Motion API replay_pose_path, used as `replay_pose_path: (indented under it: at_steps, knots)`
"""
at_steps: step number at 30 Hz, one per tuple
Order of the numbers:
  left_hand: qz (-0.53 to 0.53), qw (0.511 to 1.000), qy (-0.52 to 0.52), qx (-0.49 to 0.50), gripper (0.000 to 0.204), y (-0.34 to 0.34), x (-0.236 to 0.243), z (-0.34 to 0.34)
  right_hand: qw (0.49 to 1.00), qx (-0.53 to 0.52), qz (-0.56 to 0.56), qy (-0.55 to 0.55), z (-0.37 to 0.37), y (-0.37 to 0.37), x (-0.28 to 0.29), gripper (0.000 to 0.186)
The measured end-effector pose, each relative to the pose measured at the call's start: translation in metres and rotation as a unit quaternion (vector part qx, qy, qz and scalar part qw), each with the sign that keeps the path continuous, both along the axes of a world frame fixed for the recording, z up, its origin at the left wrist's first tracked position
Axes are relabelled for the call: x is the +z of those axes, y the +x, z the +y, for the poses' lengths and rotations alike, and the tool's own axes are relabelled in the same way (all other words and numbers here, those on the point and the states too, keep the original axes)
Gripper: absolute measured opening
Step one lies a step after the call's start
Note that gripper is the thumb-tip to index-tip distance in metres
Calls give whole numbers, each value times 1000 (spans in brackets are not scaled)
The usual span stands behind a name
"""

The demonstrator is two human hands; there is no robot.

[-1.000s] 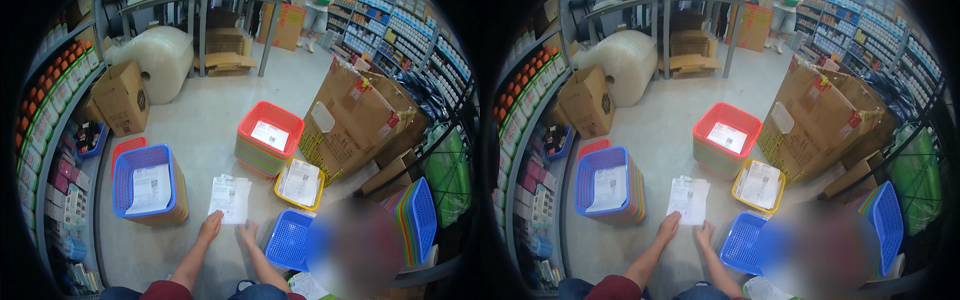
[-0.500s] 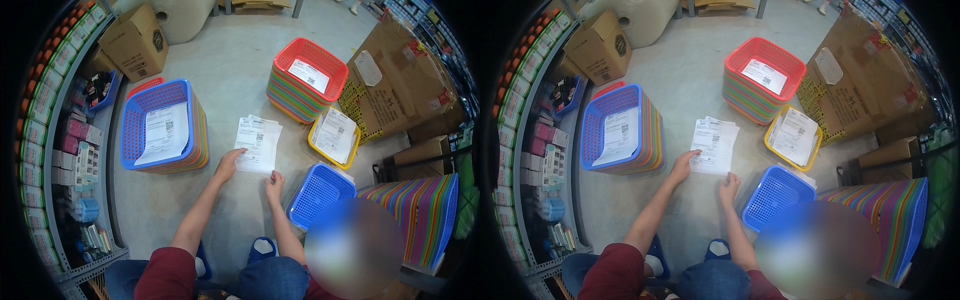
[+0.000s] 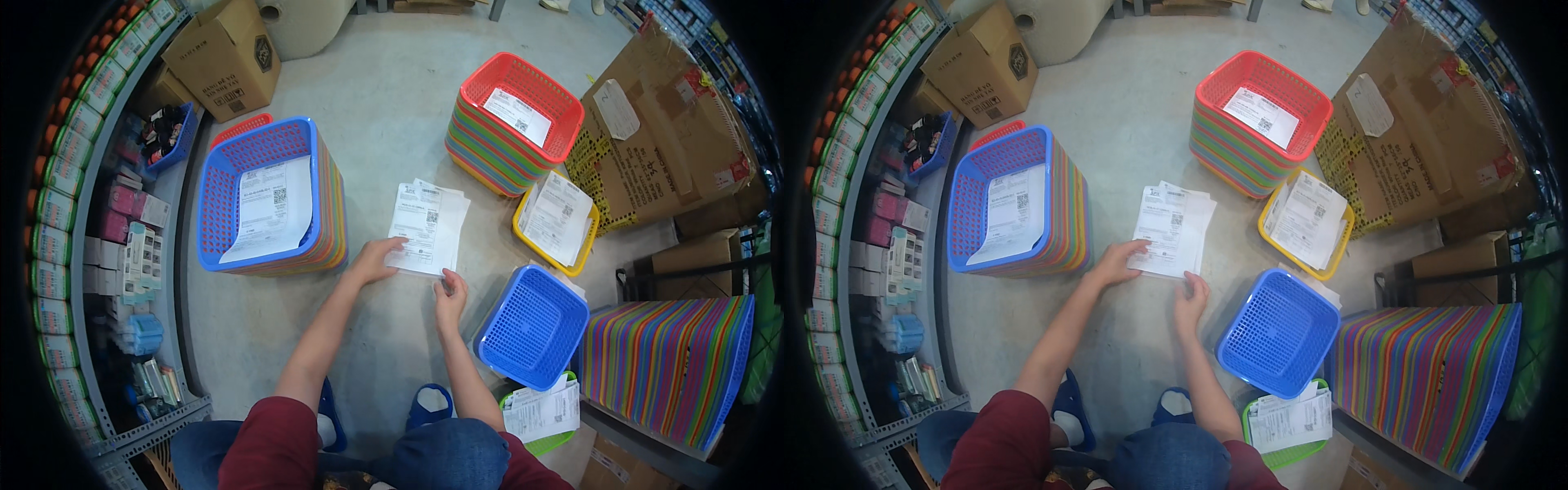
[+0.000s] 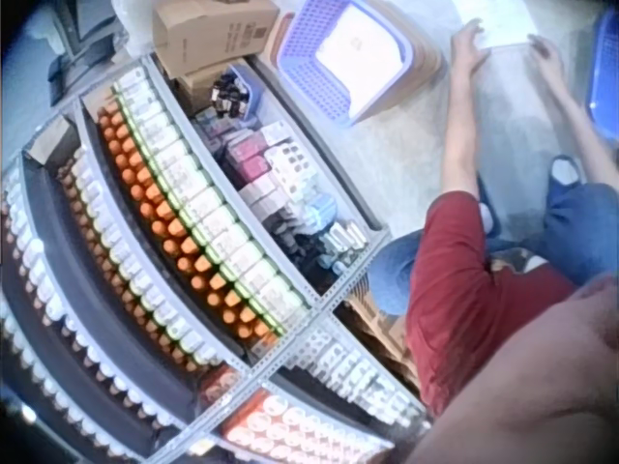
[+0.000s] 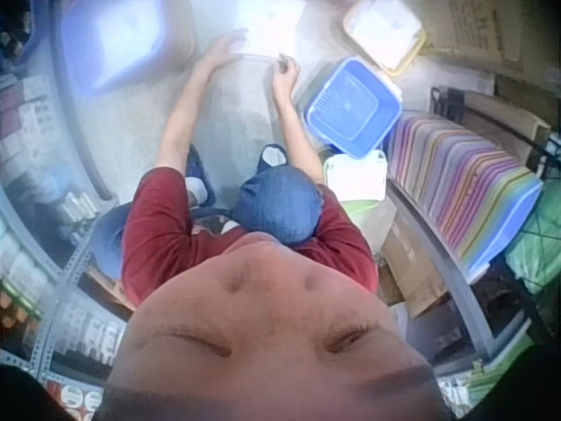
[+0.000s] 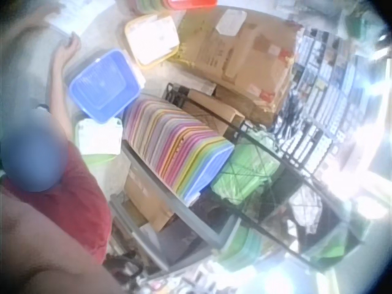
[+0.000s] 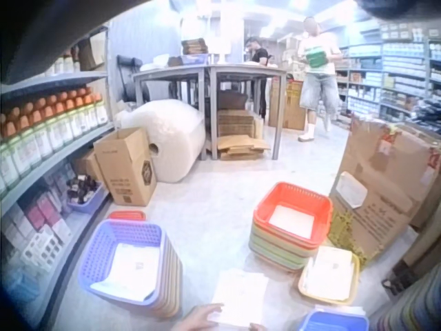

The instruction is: The person sits on the floor and sorts printed papers into multiple colored plastic baskets. They pick up papers from a central pile, place them into different baskets, and occasionally stack the baskets.

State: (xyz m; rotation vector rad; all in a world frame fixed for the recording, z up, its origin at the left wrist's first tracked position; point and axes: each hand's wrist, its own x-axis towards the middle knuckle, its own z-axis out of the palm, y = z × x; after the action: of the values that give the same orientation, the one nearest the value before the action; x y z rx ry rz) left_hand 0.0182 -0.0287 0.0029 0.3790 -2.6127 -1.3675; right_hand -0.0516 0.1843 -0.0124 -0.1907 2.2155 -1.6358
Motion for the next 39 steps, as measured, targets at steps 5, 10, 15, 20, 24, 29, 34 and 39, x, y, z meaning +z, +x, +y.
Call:
replay_pose_path:
  at_steps: [5,10,15,20,24,29,34,39]
  knots:
    - [8,995,-58,-79,29,-10,-5,-15,979,-79,-123,-141,-11,-2,34,44]
    - [-32,993,-103,35,18,-30,31,13,990,80,4,-116,57,8,114,42]
    - [325,940,-85,-54,23,-60,85,145,899,169,299,272,191,36,160,42]
    - [138,911,-44,-386,14,-56,112,252,837,225,299,399,254,24,128,40]
    - [17,901,-122,-416,11,-52,116,256,857,239,294,349,265,9,128,28]
    - [-20,912,-60,-406,11,-54,163,217,775,167,533,295,242,1,189,24]
    - [416,904,-51,-85,16,-28,183,173,740,201,601,227,173,-29,271,21]
    - [384,850,-124,339,42,1,87,109,663,247,706,7,35,-36,325,38]
